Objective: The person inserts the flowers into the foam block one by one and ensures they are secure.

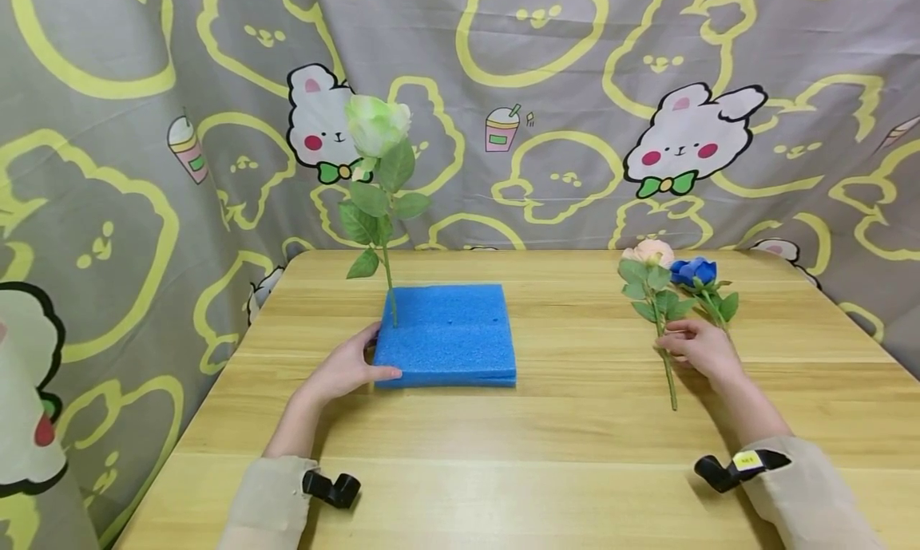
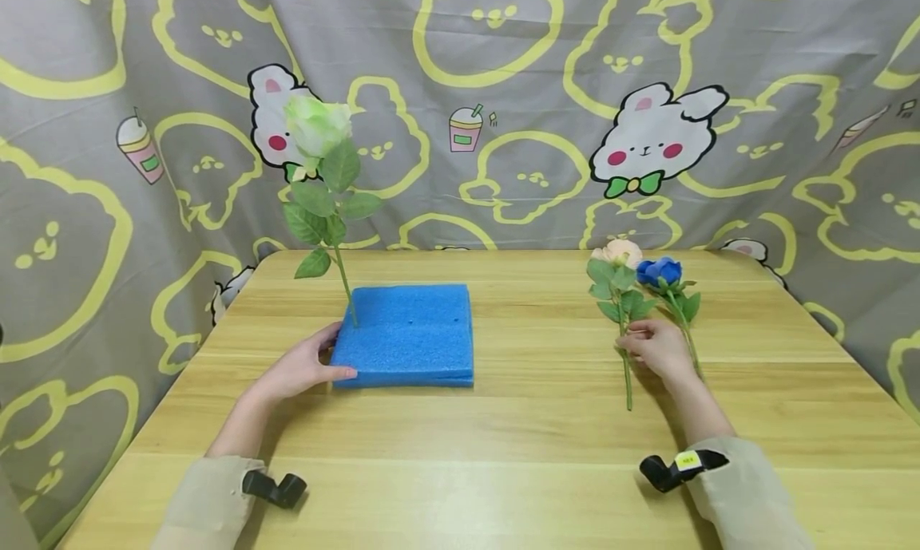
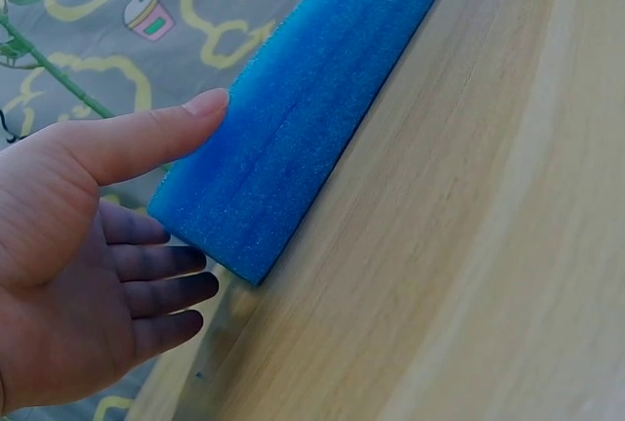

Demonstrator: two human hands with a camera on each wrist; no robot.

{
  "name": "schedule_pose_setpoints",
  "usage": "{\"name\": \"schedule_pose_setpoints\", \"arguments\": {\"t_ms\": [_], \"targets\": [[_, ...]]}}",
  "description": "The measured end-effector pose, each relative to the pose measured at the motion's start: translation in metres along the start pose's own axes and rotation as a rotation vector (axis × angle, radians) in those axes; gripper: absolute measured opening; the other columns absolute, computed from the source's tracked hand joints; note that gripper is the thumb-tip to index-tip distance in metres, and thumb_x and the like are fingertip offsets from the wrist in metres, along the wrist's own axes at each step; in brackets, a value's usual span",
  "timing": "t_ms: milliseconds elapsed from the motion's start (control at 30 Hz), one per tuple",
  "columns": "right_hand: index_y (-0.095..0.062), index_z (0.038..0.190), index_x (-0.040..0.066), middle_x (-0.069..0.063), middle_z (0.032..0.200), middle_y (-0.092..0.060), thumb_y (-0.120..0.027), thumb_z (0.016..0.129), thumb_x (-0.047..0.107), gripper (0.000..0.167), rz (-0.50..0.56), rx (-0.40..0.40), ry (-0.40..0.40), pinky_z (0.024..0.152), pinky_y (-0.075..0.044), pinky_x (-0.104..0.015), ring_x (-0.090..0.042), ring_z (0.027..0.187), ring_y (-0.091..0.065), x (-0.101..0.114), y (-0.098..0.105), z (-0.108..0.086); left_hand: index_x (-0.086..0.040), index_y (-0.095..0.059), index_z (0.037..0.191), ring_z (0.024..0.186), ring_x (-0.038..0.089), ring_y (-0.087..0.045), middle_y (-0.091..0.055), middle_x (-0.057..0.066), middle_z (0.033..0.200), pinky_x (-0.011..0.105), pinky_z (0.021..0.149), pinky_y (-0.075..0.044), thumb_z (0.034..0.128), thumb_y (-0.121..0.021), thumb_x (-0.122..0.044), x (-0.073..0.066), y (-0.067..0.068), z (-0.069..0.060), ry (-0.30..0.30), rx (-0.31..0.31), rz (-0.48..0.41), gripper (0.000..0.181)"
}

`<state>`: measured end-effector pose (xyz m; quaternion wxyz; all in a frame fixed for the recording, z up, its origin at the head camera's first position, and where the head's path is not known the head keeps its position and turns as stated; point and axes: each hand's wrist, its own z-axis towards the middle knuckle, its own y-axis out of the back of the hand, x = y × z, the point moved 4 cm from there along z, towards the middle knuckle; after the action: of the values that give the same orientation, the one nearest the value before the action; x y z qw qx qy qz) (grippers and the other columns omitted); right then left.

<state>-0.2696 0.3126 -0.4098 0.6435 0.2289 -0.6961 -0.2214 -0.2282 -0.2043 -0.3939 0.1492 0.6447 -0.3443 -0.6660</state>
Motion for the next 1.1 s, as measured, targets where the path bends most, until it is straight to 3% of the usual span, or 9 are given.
{"name": "schedule_pose_setpoints", "arguments": {"t_ms": [167, 300, 533, 667, 1100], "targets": [[-0.048, 0.125, -0.012, -0.021, 0.102, -0.062, -0.066, 0.086, 0.026, 0.056, -0.08, -0.023, -0.009, 0.06, -0.05, -0.027, -0.008, 0.077, -0.056, 0.0011, -0.0023, 0.0011, 0.008, -0.017, 0.144, 0.131, 0.042, -0.028, -0.026, 0.029, 0.145, 0.052, 0.103, -0.027, 0.0777, -0.074, -0.039, 0.0008, 0.0, 0.0001, 0.005, -0.001, 0.001, 0.1], [-0.048, 0.126, -0.011, -0.021, 0.102, -0.062, -0.067, 0.085, 0.026, 0.057, -0.061, -0.029, -0.029, 0.06, -0.05, -0.027, -0.009, 0.077, -0.056, 0.0014, -0.0021, 0.0011, 0.009, -0.016, 0.144, 0.13, 0.042, -0.029, -0.026, 0.03, 0.144, 0.053, 0.103, -0.027, 0.0778, -0.074, -0.039, -0.0006, 0.0004, 0.0001, 0.0, -0.002, 0.009, 0.1], [-0.043, 0.127, -0.015, 0.0, 0.08, -0.06, -0.063, 0.087, 0.019, 0.056, 0.073, -0.009, -0.051, 0.053, -0.048, -0.024, -0.005, 0.064, -0.054, 0.0003, -0.001, 0.0003, 0.008, -0.016, 0.144, 0.131, 0.042, -0.028, -0.025, 0.029, 0.145, 0.052, 0.104, -0.026, 0.0777, -0.074, -0.039, 0.0001, 0.0003, 0.0, 0.005, -0.001, -0.006, 0.1], [-0.042, 0.127, -0.016, 0.008, 0.076, -0.06, -0.06, 0.09, 0.016, 0.053, 0.14, -0.001, -0.052, 0.054, -0.05, -0.023, -0.003, 0.063, -0.056, -0.0014, -0.0012, 0.0002, 0.008, -0.016, 0.144, 0.131, 0.042, -0.028, -0.024, 0.029, 0.145, 0.052, 0.104, -0.026, 0.078, -0.074, -0.038, 0.001, -0.0003, 0.0, 0.005, 0.002, -0.017, 0.099], [-0.031, 0.131, -0.02, 0.011, 0.077, -0.065, -0.052, 0.094, 0.01, 0.053, 0.408, 0.045, -0.092, 0.06, -0.052, -0.019, -0.002, 0.069, -0.063, 0.0029, -0.0047, -0.0002, 0.009, -0.017, 0.144, 0.13, 0.042, -0.03, -0.027, 0.03, 0.144, 0.053, 0.103, -0.027, 0.0777, -0.074, -0.039, 0.0027, -0.0008, 0.0012, 0.0, -0.009, 0.005, 0.1]]}}
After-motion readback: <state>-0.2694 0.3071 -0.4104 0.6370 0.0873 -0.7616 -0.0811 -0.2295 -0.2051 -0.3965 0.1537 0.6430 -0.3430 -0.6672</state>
